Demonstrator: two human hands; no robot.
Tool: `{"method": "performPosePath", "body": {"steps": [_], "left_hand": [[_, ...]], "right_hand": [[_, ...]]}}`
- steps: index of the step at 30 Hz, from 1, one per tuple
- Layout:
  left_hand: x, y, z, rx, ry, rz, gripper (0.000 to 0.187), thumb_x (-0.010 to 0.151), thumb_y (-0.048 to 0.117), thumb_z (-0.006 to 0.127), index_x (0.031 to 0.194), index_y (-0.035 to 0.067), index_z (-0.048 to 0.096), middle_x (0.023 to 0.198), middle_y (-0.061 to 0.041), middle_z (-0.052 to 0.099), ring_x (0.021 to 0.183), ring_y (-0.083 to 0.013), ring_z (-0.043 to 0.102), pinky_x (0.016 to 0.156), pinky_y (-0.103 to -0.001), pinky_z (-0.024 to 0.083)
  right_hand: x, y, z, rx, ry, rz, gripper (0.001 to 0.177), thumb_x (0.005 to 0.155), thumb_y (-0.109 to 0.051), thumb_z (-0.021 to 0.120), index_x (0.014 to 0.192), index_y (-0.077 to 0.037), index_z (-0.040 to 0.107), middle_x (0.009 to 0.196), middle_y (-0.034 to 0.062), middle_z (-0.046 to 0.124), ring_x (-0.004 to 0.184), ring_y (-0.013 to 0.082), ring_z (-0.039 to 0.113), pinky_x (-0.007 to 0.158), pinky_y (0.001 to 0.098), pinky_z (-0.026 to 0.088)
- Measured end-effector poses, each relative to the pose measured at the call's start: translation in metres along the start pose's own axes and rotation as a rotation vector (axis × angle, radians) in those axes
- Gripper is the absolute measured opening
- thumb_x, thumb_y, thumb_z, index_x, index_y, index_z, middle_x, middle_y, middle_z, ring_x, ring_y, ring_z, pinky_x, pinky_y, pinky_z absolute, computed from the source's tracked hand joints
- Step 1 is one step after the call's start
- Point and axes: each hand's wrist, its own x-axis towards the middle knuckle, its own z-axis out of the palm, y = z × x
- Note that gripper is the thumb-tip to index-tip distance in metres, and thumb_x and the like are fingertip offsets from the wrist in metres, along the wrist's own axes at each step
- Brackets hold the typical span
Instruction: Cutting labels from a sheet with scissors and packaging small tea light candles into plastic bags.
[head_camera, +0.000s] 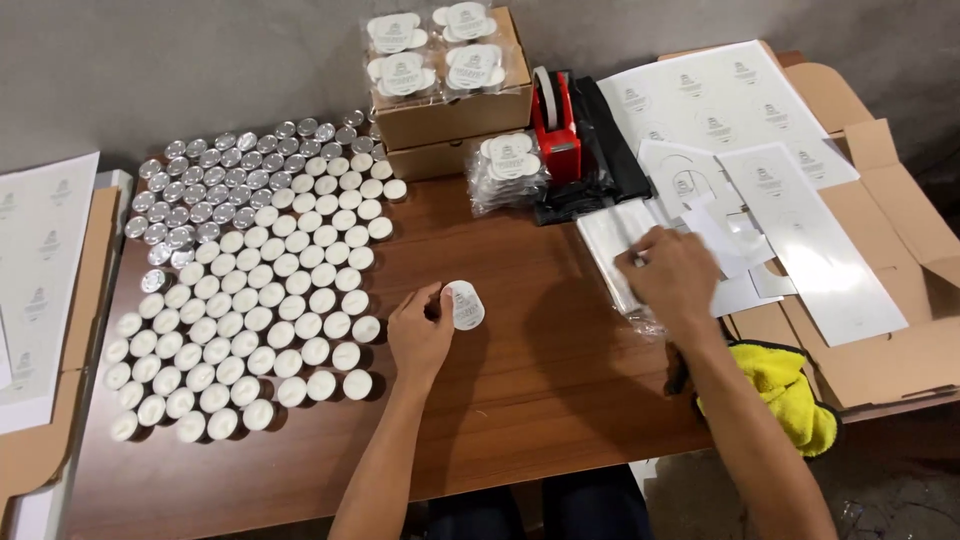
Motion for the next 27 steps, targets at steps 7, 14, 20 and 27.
{"method": "performPosePath", "body": {"steps": [7, 14, 20, 27], "left_hand": [[-0.002, -0.002, -0.001, 0.002, -0.04, 0.067, 0.023, 0.087, 0.019, 0.076, 0.106, 0.007, 0.076, 0.079, -0.011, 0.07, 0.079, -0.031, 0.073, 0.064, -0.04, 0.06], [-0.007, -0.012, 0.007, 0.105, -0.057, 0.073, 0.024, 0.087, 0.028, 0.076, 0.105, 0.012, 0.075, 0.087, -0.003, 0.065, 0.08, -0.0257, 0.072, 0.063, -0.038, 0.062], [-0.007, -0.024, 0.017, 0.132, -0.09, 0.063, 0.033, 0.095, 0.038, 0.068, 0.117, 0.015, 0.074, 0.096, 0.004, 0.055, 0.071, -0.0163, 0.061, 0.05, -0.036, 0.051], [-0.007, -0.01, 0.004, 0.132, -0.039, 0.118, 0.022, 0.093, 0.021, 0.067, 0.114, 0.015, 0.071, 0.092, -0.001, 0.057, 0.083, -0.0293, 0.072, 0.062, -0.043, 0.062]], "right_hand": [[0.007, 0.043, 0.042, -0.174, 0.157, -0.065, 0.022, 0.084, -0.041, 0.071, 0.089, -0.02, 0.069, 0.089, 0.0032, 0.069, 0.097, 0.0279, 0.069, 0.075, 0.0396, 0.056], [-0.009, 0.042, 0.032, -0.165, 0.406, -0.21, 0.036, 0.085, -0.052, 0.077, 0.095, -0.019, 0.067, 0.088, -0.0004, 0.066, 0.092, 0.0256, 0.069, 0.075, 0.0362, 0.055], [-0.091, 0.014, -0.053, 0.482, 0.756, -0.561, 0.019, 0.107, -0.011, 0.066, 0.101, 0.006, 0.062, 0.095, 0.0206, 0.059, 0.094, 0.0323, 0.051, 0.09, 0.0448, 0.041], [-0.234, 0.048, -0.097, 0.362, 0.553, -0.379, 0.018, 0.107, -0.011, 0.064, 0.099, 0.004, 0.059, 0.093, 0.0183, 0.056, 0.089, 0.0299, 0.049, 0.086, 0.0427, 0.04]]}}
